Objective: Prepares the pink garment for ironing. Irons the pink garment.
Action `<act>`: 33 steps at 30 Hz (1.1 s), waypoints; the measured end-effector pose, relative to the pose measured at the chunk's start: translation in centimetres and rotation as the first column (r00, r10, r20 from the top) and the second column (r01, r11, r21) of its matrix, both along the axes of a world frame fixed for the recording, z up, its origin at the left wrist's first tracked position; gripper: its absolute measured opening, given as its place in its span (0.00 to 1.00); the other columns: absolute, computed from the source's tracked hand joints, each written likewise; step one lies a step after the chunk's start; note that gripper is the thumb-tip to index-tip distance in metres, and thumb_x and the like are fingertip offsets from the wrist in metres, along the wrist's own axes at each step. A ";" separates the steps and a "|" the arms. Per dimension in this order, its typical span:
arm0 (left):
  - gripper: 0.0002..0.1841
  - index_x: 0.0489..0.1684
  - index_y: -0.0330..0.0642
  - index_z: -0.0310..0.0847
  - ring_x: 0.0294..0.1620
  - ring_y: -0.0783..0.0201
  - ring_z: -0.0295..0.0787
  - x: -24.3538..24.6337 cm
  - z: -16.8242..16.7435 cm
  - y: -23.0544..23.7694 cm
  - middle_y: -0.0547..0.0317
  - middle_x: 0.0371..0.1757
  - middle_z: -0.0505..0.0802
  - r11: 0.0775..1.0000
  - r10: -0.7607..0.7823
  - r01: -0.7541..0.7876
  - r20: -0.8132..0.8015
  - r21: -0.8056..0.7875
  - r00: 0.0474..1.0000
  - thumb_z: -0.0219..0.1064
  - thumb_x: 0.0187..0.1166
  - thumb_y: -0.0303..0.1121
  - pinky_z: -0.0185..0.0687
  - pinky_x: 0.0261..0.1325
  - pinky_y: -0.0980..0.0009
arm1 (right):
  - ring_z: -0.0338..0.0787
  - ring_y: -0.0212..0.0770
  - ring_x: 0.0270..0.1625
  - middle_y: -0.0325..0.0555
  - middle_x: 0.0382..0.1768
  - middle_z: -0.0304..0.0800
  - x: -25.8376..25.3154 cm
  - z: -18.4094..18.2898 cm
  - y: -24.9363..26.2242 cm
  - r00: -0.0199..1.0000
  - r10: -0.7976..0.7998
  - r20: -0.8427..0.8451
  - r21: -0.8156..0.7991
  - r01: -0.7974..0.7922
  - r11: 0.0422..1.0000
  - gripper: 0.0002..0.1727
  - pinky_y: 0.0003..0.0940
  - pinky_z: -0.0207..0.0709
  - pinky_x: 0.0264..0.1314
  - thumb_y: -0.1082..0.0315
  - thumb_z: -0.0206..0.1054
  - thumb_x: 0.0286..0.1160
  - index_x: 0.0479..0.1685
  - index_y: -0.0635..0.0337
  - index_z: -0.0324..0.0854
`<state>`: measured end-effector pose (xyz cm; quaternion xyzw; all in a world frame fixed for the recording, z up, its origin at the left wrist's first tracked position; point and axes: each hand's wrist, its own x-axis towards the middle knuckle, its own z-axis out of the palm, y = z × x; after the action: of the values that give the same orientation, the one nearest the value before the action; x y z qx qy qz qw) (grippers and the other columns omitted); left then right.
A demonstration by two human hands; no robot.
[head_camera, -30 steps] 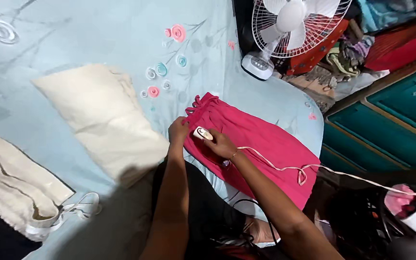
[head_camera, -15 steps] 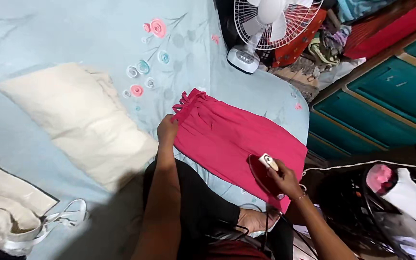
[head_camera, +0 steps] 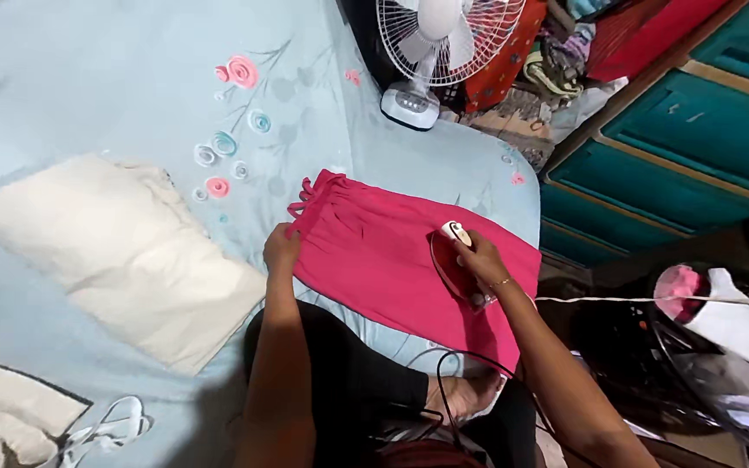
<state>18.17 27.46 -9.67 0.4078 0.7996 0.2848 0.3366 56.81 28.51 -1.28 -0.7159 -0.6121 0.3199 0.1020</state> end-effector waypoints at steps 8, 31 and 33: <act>0.18 0.72 0.36 0.81 0.72 0.29 0.82 0.4 0.6 0.4 0.29 0.67 0.88 0.996 -0.007 0.003 -0.041 -0.085 0.999 0.61 0.89 0.35 0.68 0.73 0.28 | 0.90 0.63 0.57 0.67 0.53 0.90 -2.5 -1.0 3.4 0.986 -0.165 0.002 0.111 0.164 0.980 0.26 0.62 0.78 0.64 0.53 0.60 0.90 0.71 0.66 0.78; 0.18 0.72 0.33 0.81 0.74 0.28 0.80 0.6 1.3 0.4 0.26 0.68 0.87 0.997 -0.002 -0.001 -0.031 -0.079 1.000 0.62 0.89 0.33 0.66 0.77 0.29 | 0.86 0.42 0.38 0.58 0.46 0.88 9.3 -0.9 5.8 0.961 -0.169 -0.217 0.087 0.191 0.978 0.22 0.42 0.81 0.46 0.59 0.64 0.87 0.69 0.66 0.78; 0.18 0.71 0.34 0.81 0.74 0.28 0.80 0.7 1.2 0.5 0.27 0.67 0.87 0.997 0.006 -0.008 -0.035 -0.080 0.999 0.62 0.89 0.33 0.66 0.76 0.29 | 0.87 0.43 0.42 0.60 0.49 0.88 7.0 -0.4 5.8 0.973 -0.014 -0.229 0.054 0.027 0.998 0.20 0.43 0.82 0.50 0.63 0.65 0.85 0.68 0.68 0.79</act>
<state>18.84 27.94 -8.47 0.3961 0.8174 0.2468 0.3376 63.79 34.29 -1.70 -0.6775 -0.5977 0.3816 0.1954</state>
